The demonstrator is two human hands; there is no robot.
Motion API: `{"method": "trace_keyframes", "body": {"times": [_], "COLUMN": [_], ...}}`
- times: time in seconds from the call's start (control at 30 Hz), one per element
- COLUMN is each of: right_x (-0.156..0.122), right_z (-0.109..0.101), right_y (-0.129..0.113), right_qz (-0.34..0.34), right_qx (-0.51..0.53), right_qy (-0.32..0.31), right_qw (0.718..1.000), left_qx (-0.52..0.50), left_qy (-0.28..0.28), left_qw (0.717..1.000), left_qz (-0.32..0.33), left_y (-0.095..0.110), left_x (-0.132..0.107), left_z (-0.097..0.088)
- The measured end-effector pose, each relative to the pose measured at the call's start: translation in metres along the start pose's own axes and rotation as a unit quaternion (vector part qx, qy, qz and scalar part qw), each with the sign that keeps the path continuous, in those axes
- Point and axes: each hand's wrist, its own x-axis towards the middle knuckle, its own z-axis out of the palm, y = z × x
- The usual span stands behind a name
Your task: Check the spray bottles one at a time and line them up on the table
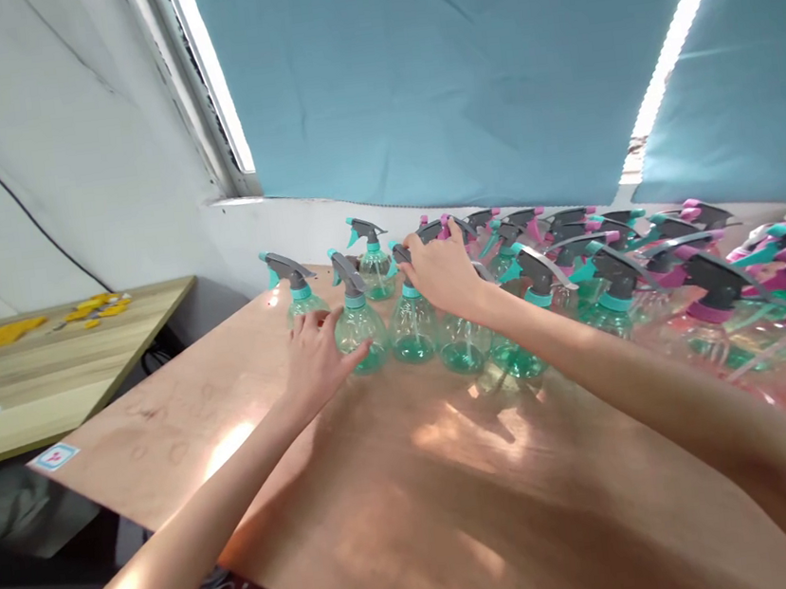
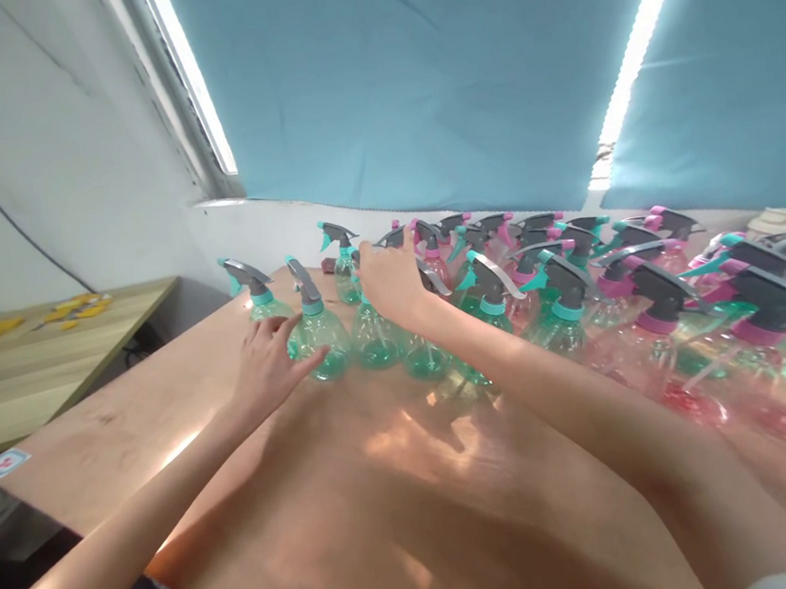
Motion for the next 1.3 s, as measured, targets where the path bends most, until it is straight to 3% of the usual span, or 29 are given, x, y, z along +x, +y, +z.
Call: {"method": "trace_keyframes", "body": {"times": [0.57,0.8,1.0,1.1,1.23,1.3], "right_x": [-0.005,-0.021,-0.056,-0.078,-0.109,-0.125], "right_z": [-0.008,-0.021,-0.049,-0.065,-0.084,-0.094], "right_y": [0.005,0.002,-0.002,0.0,0.007,0.014], "right_qz": [-0.028,-0.049,-0.084,-0.089,-0.083,-0.071], "right_qx": [0.041,0.085,0.126,0.156,0.21,0.24], "right_qy": [-0.039,-0.041,-0.041,-0.046,-0.037,-0.032], "right_qw": [0.998,0.994,0.988,0.983,0.973,0.968], "left_qx": [0.0,-0.041,-0.115,-0.166,-0.333,-0.37], "left_qy": [0.018,0.047,0.042,-0.007,-0.132,-0.143], "left_qw": [1.0,0.998,0.992,0.985,0.933,0.918], "left_qz": [0.008,-0.001,0.015,0.041,0.038,0.021], "left_y": [-0.007,-0.001,0.034,0.061,0.098,0.114], "left_x": [0.008,-0.008,-0.048,-0.068,-0.085,-0.09], "left_z": [0.012,0.009,-0.012,-0.022,-0.023,-0.02]}}
